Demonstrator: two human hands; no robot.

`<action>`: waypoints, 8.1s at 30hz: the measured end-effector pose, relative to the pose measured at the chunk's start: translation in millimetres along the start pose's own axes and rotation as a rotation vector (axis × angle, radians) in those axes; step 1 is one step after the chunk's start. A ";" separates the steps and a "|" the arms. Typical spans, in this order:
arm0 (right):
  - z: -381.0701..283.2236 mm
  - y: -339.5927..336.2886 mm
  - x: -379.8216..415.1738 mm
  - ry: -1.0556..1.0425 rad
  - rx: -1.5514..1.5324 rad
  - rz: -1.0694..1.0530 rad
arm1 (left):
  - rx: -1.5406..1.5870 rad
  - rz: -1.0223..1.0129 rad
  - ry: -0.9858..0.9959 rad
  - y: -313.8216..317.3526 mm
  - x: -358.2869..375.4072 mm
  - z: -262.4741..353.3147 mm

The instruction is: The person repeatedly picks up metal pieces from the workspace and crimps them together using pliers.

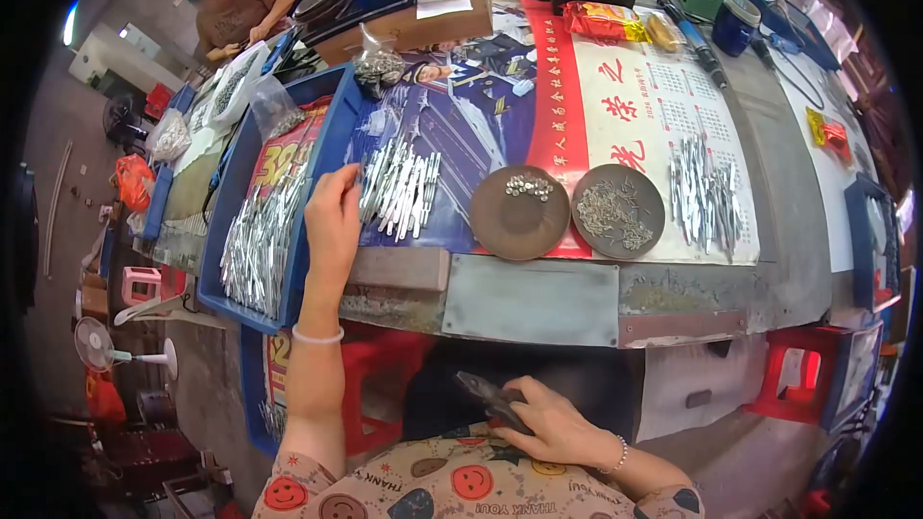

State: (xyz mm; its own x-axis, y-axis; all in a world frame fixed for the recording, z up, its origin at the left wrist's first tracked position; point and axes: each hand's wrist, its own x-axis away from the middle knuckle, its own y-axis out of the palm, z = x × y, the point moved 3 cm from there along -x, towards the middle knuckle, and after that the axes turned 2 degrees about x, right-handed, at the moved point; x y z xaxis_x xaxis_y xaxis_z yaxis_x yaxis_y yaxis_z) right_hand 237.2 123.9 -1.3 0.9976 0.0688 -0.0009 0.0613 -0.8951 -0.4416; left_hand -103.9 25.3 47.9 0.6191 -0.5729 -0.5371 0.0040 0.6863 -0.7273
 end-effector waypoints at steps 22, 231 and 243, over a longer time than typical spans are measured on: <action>-83.8 -80.6 -131.7 -0.096 0.578 0.214 | 1.398 -0.100 -0.081 15.8 68.7 36.6; -69.7 -49.4 -55.0 0.064 0.596 0.049 | 1.874 -0.323 -0.822 -6.0 134.4 75.9; -56.9 -44.8 -20.5 -0.004 0.662 0.032 | 1.676 -0.455 -0.973 -16.5 157.9 105.9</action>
State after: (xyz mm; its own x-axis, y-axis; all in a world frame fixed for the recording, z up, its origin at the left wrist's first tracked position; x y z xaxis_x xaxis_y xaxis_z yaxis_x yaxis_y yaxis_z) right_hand 215.8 137.5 69.5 0.9985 0.0490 -0.0261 -0.0021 -0.4368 -0.8995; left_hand 76.9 -29.0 20.3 0.5004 -0.8001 0.3308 0.4977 0.5785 0.6463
